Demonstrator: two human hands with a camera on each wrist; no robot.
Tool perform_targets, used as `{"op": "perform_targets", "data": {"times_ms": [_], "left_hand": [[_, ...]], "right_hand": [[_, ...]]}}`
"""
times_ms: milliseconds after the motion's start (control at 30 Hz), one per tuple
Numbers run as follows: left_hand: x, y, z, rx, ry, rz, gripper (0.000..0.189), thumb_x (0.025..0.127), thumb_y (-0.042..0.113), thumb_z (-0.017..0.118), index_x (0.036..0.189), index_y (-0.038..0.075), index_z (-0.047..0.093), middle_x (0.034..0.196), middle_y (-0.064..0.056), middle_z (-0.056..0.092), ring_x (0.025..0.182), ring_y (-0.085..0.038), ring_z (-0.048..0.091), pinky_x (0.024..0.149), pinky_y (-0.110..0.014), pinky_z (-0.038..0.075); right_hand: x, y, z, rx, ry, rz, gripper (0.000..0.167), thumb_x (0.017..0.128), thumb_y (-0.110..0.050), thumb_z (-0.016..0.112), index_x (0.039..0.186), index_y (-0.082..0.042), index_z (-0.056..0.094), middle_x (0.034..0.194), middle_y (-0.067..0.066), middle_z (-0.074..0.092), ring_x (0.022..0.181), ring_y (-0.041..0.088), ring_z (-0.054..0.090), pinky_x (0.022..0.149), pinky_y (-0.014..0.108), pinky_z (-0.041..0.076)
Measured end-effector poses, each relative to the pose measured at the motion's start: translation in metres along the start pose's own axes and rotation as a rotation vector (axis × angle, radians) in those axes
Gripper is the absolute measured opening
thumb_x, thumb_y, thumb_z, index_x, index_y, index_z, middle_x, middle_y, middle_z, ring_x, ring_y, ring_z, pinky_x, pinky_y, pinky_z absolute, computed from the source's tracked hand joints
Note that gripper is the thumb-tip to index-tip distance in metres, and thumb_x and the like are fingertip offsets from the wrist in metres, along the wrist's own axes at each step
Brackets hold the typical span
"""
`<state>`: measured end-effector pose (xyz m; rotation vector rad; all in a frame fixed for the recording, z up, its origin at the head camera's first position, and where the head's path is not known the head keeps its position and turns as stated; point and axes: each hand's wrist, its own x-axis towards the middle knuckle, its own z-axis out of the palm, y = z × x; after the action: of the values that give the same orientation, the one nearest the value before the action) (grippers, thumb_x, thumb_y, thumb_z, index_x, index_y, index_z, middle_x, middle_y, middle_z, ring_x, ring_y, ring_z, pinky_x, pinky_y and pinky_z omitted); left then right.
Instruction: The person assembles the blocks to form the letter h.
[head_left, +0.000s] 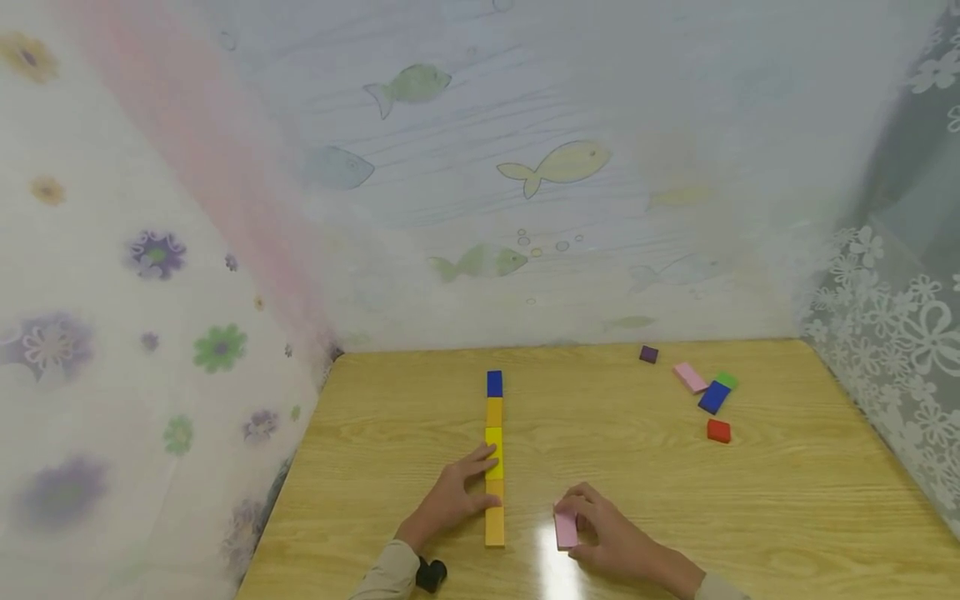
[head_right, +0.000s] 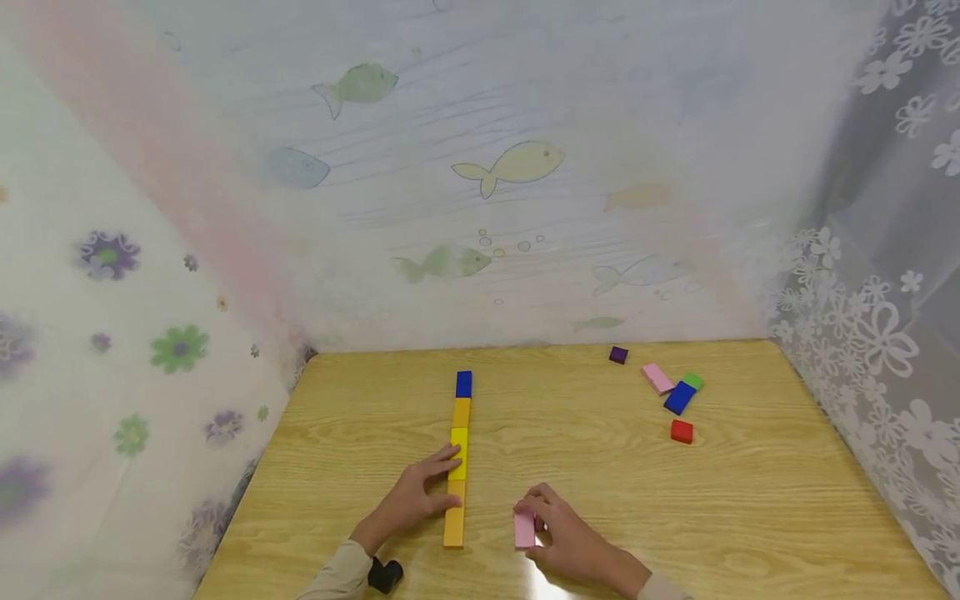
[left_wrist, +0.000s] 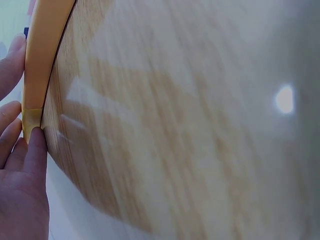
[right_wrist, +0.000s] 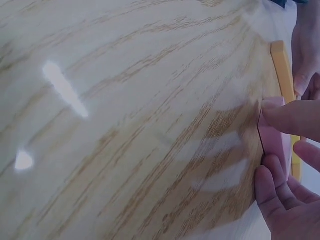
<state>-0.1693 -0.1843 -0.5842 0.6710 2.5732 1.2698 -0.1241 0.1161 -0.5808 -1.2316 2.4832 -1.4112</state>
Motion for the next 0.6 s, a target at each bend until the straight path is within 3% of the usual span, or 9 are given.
{"op": "perform_targets", "data": {"times_ms": [200,600], "left_hand": [[0.0011,-0.0013,0.0,-0.008,0.011,0.014,0.065,0.081,0.037,0.074,0.134,0.003,0.053,0.149,-0.001,0.037,0.139,-0.025,0.028,0.111,-0.046,0.026],[0.0009,-0.0001,0.0004,-0.003,0.007,-0.02,0.066,0.08,0.039,0.074,0.134,0.006,0.054,0.148,0.001,0.037,0.139,-0.024,0.029,0.111,-0.045,0.027]], "right_hand": [[-0.0014,0.0002,-0.0016,0.009,-0.01,0.021,0.053,0.072,0.001,0.078,0.12,-0.002,0.056,0.115,0.007,0.049,0.082,0.01,0.051,0.066,0.021,0.05],[-0.0022,-0.0014,-0.0039,0.046,-0.044,0.093,0.053,0.075,-0.002,0.076,0.123,-0.002,0.053,0.116,0.006,0.049,0.085,0.012,0.05,0.069,0.021,0.05]]}}
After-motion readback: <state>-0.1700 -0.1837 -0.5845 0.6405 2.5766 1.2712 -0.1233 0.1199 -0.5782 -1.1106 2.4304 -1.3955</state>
